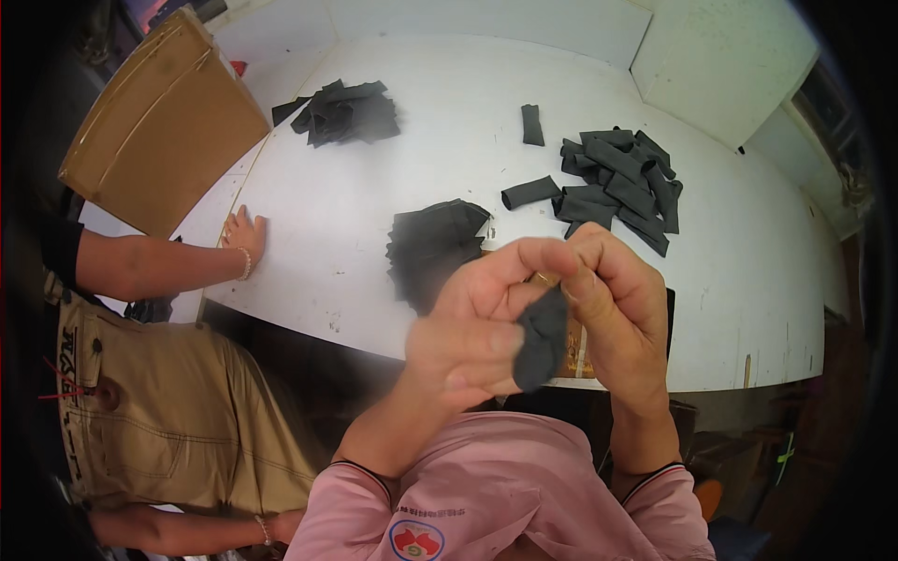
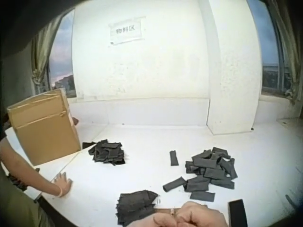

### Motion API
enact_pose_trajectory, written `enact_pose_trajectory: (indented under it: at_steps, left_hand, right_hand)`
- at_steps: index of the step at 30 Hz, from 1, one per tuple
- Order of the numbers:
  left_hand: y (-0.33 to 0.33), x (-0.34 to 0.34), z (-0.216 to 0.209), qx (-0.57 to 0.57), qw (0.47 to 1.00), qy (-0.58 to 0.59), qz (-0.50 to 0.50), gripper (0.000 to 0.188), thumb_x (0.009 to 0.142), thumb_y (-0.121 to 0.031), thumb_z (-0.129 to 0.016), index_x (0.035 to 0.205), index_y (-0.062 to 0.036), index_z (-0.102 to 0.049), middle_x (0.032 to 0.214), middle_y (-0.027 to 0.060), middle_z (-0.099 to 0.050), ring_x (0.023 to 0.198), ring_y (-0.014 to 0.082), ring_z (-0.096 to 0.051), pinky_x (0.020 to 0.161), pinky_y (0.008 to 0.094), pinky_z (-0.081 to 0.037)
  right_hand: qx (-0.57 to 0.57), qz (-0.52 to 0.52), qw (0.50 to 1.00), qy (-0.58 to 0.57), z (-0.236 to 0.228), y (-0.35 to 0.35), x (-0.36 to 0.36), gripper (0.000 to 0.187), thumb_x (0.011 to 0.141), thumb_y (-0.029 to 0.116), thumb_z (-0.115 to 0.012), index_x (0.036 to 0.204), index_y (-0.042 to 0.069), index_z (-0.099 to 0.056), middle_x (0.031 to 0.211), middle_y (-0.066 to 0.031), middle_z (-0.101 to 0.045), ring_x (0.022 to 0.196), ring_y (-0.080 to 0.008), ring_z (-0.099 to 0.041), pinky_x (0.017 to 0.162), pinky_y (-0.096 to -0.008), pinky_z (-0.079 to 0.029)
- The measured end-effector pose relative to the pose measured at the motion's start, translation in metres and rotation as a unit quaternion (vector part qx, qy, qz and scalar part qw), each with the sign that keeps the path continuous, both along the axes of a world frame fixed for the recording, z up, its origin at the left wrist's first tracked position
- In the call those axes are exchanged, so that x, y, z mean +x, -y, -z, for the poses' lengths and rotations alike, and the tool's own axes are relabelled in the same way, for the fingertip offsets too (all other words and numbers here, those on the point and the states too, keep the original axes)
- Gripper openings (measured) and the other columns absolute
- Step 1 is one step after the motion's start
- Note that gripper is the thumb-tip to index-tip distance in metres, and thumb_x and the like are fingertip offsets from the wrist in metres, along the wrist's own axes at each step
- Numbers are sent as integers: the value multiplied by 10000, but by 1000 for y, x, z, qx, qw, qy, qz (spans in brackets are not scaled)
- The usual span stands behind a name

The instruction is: Folding and preparing small black fabric strips on a workbench.

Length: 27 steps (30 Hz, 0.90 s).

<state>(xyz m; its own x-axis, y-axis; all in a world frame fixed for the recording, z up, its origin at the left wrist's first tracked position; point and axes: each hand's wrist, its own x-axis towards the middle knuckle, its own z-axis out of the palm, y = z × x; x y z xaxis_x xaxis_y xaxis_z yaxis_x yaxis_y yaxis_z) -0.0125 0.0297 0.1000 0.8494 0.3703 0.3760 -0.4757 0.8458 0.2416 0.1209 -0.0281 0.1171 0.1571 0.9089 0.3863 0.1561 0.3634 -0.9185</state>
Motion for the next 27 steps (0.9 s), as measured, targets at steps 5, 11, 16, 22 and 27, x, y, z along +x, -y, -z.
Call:
enact_pose_trajectory:
  at_steps: [5, 11, 16, 22, 27]
  left_hand:
    - [-21, 5, 44, -133, 983, -118, -44, 347, 840, -76, -406, 1176, 4, -375, 802, 115, -577, 325, 42, -333, 331, 199, -273]
    - [-16, 13, 79, -186, 970, -147, -47, 299, 856, -66, -379, 1149, -14, -409, 813, 77, -569, 331, 48, -315, 343, 194, -270]
    - [-15, 11, 25, -48, 986, -113, -115, 255, 860, -51, -398, 1110, -12, -429, 715, 62, -548, 338, 49, -313, 348, 193, -273]
    - [-25, 17, 62, -135, 968, -196, -75, 203, 856, -45, -424, 1058, -34, -446, 717, 60, -543, 332, 35, -300, 342, 184, -260]
    - [-13, 7, 70, -128, 967, -205, -85, 180, 843, -35, -450, 1022, -40, -460, 747, 52, -547, 354, 29, -319, 354, 182, -271]
  right_hand:
    - [-163, -15, 978, -131, 40, -20, 13, 206, 847, 199, -513, 738, 24, -518, 595, 63, -430, 537, -19, -358, 470, -176, -285]
    - [-232, -12, 955, -183, 80, -10, 20, 174, 849, 200, -516, 762, 49, -523, 610, 78, -414, 541, 0, -344, 465, -163, -272]
    - [-72, -19, 992, -101, 24, -14, 13, 183, 866, 186, -496, 746, 47, -504, 651, 63, -422, 566, -3, -339, 480, -168, -278]
    - [-213, -43, 949, -228, 71, -25, 24, 181, 864, 193, -502, 765, 43, -521, 630, 50, -421, 543, -9, -344, 452, -155, -266]
    - [-207, -78, 930, -293, 77, -23, 19, 199, 860, 229, -511, 772, 51, -527, 620, 34, -430, 523, -32, -355, 456, -157, -280]
